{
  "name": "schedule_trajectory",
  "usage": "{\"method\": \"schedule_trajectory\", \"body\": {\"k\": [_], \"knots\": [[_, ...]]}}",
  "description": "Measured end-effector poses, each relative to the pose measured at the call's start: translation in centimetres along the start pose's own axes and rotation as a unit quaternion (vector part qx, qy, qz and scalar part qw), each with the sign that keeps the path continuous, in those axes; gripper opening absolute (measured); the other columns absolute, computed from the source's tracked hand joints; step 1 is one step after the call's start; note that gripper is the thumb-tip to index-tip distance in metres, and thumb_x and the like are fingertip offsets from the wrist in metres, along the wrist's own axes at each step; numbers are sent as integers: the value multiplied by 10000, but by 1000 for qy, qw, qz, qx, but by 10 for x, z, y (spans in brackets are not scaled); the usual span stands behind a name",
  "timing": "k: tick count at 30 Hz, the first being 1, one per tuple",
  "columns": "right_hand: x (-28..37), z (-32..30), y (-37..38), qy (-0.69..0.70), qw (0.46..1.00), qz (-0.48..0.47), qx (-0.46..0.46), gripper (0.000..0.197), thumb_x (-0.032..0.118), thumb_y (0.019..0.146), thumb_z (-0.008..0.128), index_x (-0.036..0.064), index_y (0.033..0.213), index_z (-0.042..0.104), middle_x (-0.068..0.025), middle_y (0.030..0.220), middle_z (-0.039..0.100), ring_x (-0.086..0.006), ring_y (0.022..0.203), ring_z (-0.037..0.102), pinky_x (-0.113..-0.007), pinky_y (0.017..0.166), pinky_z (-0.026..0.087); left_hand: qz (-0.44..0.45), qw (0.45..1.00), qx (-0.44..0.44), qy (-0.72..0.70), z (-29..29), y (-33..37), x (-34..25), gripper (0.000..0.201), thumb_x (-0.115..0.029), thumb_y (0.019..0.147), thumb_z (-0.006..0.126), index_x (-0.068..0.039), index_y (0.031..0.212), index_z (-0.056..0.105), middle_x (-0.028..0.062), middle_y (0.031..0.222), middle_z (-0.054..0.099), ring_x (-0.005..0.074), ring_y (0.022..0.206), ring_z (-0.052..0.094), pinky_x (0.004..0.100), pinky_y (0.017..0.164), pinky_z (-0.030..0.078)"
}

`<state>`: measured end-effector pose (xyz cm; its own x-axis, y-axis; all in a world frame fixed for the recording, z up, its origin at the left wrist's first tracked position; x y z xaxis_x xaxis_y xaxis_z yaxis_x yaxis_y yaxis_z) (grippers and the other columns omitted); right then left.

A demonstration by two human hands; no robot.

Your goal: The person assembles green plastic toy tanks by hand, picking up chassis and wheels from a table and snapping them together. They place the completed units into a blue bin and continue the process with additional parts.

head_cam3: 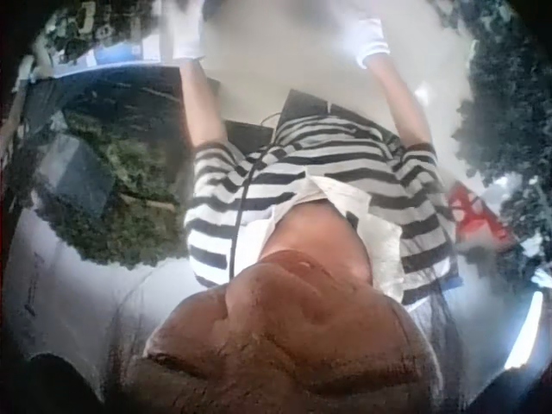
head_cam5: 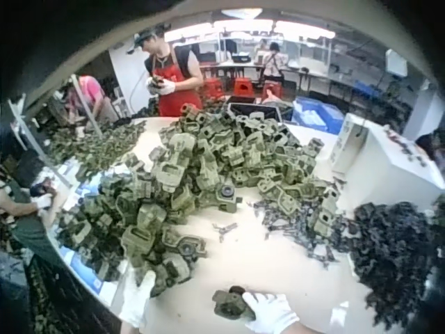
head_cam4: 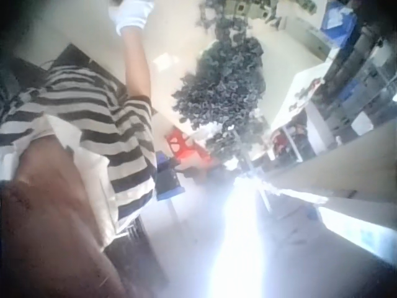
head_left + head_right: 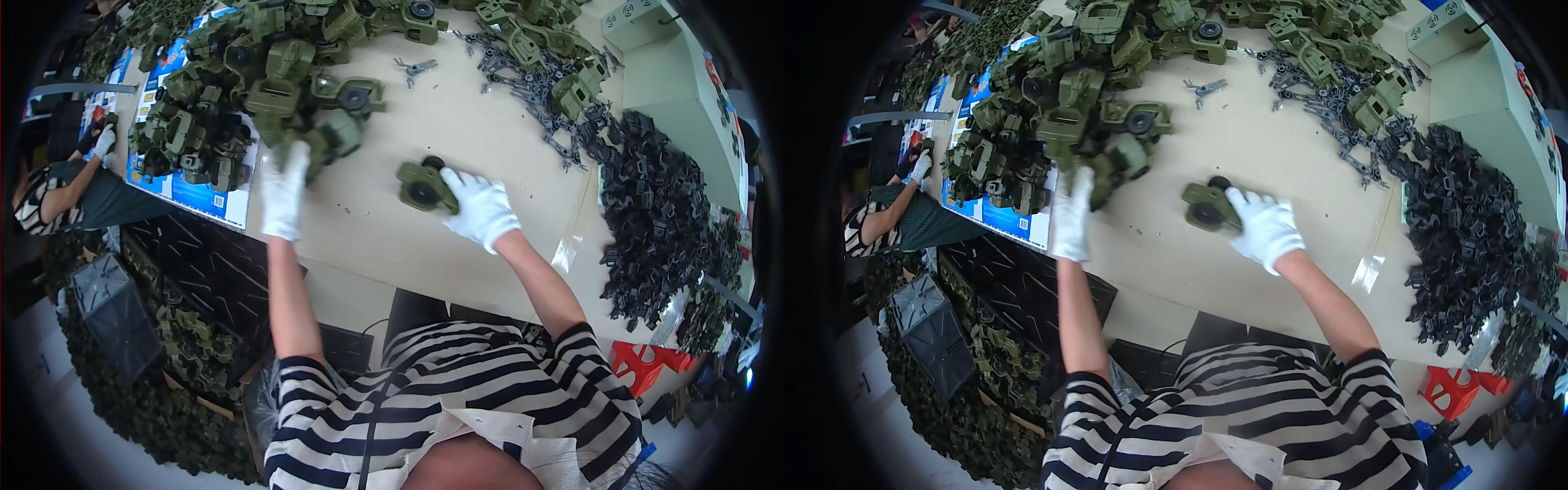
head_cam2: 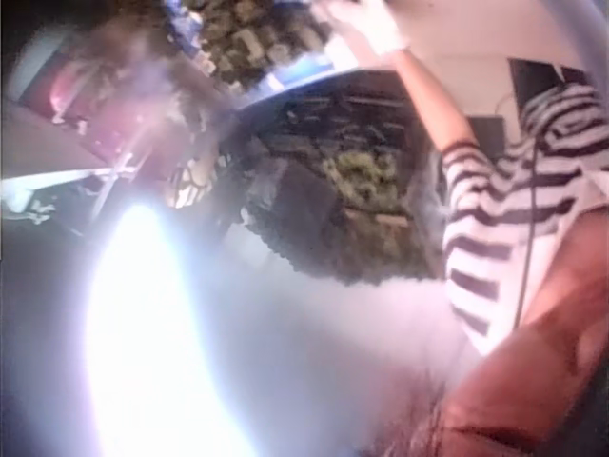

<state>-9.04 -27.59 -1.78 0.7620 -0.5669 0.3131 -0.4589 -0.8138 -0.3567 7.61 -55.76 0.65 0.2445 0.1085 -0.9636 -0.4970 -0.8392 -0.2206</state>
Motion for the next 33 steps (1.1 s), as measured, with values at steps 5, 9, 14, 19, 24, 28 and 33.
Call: {"method": "schedule_trajectory", "body": {"k": [5,9,14,19,24,28,33], "knots": [[-55,8,-78,3,995,84,47,788,395,732,782,163,1419,473,-123,1398,531,-312,1302,489,-516,1109,302,-26,963,261,68,100,-82,20,517,-220,886,760,46,1284,566,64,1035,703,121,942,635,287,884,491],[-79,-8,-106,-59,979,190,52,870,429,724,794,151,1464,431,-187,1469,455,-354,1365,425,-519,1135,283,-110,994,-4,15,22,-14,5,596,-319,914,723,63,1329,532,102,1120,672,141,1017,618,296,913,475],[-27,-66,-55,67,980,144,-118,1032,468,636,855,142,1495,386,-249,1513,370,-399,1392,378,-523,1104,333,-55,985,-112,123,-60,85,41,890,-526,884,691,47,1484,370,213,1512,420,256,1346,458,331,1114,337],[8,-87,24,37,991,39,-122,821,457,668,841,196,1380,529,-229,1485,409,-390,1361,420,-488,1064,390,-109,981,71,143,22,62,20,927,-542,855,707,29,1498,361,178,1429,524,227,1276,522,302,1081,360],[-44,-97,-6,-34,988,89,-118,613,287,747,758,208,1326,573,-215,1458,448,-389,1325,453,-479,1039,419,-208,965,129,96,79,-6,49,841,-437,834,776,-53,1479,398,88,1220,636,133,915,654,341,654,541],[-105,-96,-56,-2,979,121,-163,586,216,769,725,200,1333,568,-189,1476,436,-387,1331,446,-484,1060,400,-240,960,142,2,136,-67,69,705,-226,844,804,-28,1415,442,51,1103,626,113,884,626,310,700,542],[-152,-98,-171,45,903,288,-314,852,541,756,784,115,1420,460,-275,1446,438,-443,1221,532,-476,999,468,-79,992,-34,-93,123,-123,83,620,-129,833,813,-2,1342,483,58,1094,603,132,981,568,302,871,506]]}}
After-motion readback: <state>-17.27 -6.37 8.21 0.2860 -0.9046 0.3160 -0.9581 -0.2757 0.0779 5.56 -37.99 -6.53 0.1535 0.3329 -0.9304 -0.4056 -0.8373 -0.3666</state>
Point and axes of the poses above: each hand's wrist, its own y-axis towards the middle knuckle, its own z-axis out of the palm, x = y × z, the point moved 10 cm from there along y, towards the middle knuckle
